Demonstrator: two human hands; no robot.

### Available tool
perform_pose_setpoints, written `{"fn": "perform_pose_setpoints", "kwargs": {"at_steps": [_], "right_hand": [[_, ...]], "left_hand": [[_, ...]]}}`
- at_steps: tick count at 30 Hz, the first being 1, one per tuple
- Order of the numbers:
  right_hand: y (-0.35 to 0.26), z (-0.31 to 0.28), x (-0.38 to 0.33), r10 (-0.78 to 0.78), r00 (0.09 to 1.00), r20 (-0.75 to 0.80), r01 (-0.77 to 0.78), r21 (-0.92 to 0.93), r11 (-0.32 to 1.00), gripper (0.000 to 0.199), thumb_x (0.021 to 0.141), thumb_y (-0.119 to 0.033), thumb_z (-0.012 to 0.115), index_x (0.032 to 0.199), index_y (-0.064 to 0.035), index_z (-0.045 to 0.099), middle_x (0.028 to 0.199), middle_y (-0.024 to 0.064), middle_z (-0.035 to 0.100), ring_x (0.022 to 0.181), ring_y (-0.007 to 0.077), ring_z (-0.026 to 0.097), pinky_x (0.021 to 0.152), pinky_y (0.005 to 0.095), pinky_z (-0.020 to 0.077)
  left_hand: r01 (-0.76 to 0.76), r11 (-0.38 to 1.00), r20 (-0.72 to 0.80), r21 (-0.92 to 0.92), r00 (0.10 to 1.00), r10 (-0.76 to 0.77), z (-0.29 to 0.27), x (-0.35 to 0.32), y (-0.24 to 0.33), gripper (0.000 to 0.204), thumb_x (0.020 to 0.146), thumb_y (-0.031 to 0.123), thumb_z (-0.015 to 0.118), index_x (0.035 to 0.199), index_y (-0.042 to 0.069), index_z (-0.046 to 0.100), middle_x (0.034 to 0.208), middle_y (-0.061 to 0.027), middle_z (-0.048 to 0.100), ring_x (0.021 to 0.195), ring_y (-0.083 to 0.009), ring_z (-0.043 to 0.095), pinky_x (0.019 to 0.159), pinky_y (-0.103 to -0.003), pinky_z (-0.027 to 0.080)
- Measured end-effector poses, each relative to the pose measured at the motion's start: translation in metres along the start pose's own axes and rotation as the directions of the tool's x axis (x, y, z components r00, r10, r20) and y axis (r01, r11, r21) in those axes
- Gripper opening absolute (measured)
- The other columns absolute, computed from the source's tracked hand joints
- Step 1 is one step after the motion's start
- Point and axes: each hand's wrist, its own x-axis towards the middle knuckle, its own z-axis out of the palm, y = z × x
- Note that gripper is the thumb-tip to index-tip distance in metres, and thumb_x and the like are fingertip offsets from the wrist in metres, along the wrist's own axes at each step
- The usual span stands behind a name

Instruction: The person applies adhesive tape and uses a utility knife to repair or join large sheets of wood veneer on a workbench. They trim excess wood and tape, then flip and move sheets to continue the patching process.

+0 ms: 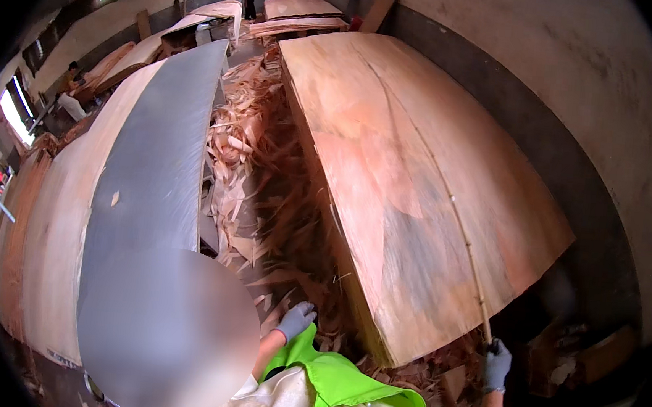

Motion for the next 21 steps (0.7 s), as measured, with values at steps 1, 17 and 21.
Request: {"fn": "perform_pose_setpoints", "kwargs": {"at_steps": [1,17,21], "right_hand": [[0.005,-0.012,0.003,0.008,0.999,-0.046,-0.010,-0.029,1.000,0.020,0.080,-0.004,0.058,0.099,-0.0042,0.064,0.084,0.0190,0.065,0.075,0.0256,0.066,0.066,0.0316,0.0478],[-0.046,0.031,-0.138,-0.155,0.968,0.197,0.036,0.502,0.864,0.022,0.078,0.001,0.056,0.097,0.0057,0.066,0.080,0.0060,0.063,0.071,0.0153,0.054,0.066,0.0294,0.0462],[0.007,0.140,-0.140,-0.256,0.840,0.478,-0.020,0.499,0.867,0.034,0.081,-0.004,0.059,0.115,0.0027,0.059,0.089,0.0099,0.065,0.079,0.0149,0.055,0.072,0.0275,0.0476]], "left_hand": [[0.027,0.999,0.036,-0.019,0.999,-0.026,0.010,-0.020,0.015,0.038,0.086,0.028,0.057,0.111,-0.001,0.061,0.116,-0.0231,0.058,0.113,-0.0358,0.053,0.097,-0.039,0.042],[0.033,0.995,-0.005,0.090,0.999,-0.033,0.024,-0.239,0.031,0.038,0.087,0.030,0.054,0.117,0.007,0.057,0.109,-0.0172,0.063,0.100,-0.0348,0.059,0.087,-0.042,0.047],[0.006,0.994,-0.087,0.114,0.996,0.004,0.002,-0.315,0.038,0.038,0.086,0.031,0.056,0.115,0.007,0.057,0.114,-0.0167,0.060,0.098,-0.0338,0.060,0.084,-0.044,0.047]]}}
